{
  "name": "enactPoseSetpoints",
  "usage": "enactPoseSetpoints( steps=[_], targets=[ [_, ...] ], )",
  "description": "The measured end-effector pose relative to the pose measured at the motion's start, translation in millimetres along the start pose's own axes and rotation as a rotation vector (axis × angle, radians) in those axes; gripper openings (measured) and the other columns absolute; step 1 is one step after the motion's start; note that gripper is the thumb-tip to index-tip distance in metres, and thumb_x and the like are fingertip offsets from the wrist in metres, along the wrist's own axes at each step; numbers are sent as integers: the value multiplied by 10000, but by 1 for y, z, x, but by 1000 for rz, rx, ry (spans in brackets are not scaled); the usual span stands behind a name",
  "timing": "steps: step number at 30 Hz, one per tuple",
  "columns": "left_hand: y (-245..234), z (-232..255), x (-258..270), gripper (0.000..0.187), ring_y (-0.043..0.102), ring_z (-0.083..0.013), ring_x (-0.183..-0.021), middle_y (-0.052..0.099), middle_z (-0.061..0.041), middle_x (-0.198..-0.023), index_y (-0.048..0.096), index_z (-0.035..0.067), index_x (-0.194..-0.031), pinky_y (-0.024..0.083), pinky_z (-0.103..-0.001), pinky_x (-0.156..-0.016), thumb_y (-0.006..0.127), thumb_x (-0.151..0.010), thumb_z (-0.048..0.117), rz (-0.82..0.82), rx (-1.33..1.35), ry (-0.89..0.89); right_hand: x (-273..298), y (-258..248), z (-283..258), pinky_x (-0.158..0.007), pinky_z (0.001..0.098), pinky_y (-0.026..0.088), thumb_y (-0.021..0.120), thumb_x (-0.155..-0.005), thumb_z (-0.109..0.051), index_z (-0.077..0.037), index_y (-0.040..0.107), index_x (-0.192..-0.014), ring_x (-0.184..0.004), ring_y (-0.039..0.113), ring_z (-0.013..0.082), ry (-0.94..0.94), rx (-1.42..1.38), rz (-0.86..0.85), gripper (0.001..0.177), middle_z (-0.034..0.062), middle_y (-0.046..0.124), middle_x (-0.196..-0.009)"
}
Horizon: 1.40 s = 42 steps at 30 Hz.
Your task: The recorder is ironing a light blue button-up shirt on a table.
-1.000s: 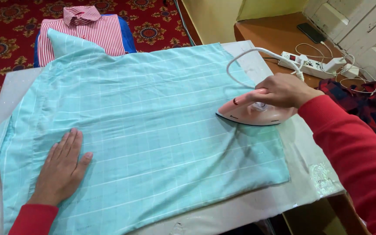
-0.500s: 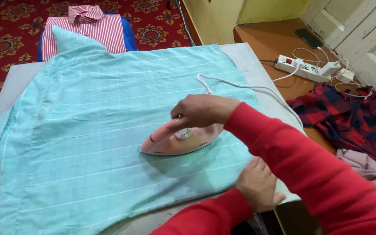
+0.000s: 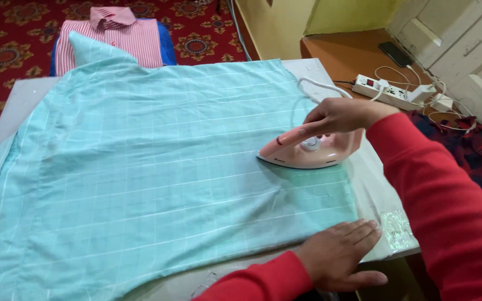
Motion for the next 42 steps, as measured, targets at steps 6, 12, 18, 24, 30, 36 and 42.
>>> enactPoseSetpoints(
  steps=[6,12,18,24,30,36,42],
  targets=[
    [-172,9,84,177,636,-316,-794,617,-83,-846,613,114,-833,519,-465,-713,749,-927,178,171,-47,-77,-12,54,-88,-725,466,530,482,-952,-617,-63,741,-925,-761,689,358,-292,176,44,612,171,740,-823],
    [-307,0,218,127,684,-324,-1013,712,-102,-1050,672,67,-974,547,-426,-848,633,-936,181,318,-534,-605,41,94,-160,-704,513,505,447,-970,-605,-62,757,-788,-741,671,422,-459,148,69,651,193,724,-756],
    [-315,6,330,628,348,-286,-1465,420,-108,-1589,437,110,-1516,243,-455,-1161,462,-975,427,-63,-692,-673,63,95,-87,-657,514,515,475,-865,-669,-115,788,-803,-658,680,393,-110,214,17,639,178,720,-692],
    [-335,20,377,719,269,-263,-1493,328,-110,-1624,322,117,-1566,186,-462,-1190,355,-980,533,-25,-861,-800,96,91,10,-618,512,486,552,-794,-685,-57,743,-748,-577,643,389,50,265,5,658,210,663,-601],
    [-323,39,369,743,286,-273,-1521,355,-144,-1621,347,75,-1559,191,-480,-1216,472,-951,483,80,-824,-816,94,105,-49,-639,510,486,580,-824,-681,-49,727,-761,-589,646,400,38,310,-25,652,226,658,-610],
    [-263,80,345,562,594,-292,-1046,635,-74,-1062,642,148,-1121,471,-449,-925,772,-795,587,-57,-738,-662,75,139,-194,-632,532,514,510,-920,-579,-122,738,-804,-693,670,428,-384,221,88,524,196,706,-716],
    [-244,90,338,270,645,-273,-817,618,-76,-881,623,80,-931,521,-425,-658,732,-759,258,-378,-798,-752,77,170,-283,-527,504,511,484,-1039,-503,-298,764,-1103,-626,669,379,-831,373,233,353,129,695,-734]
  ],
)
Point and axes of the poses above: each hand's wrist, its own x-axis away from the middle knuckle, its own y-axis out of the palm, z = x × y, the point moved 5 cm from there along -x, towards the middle knuckle
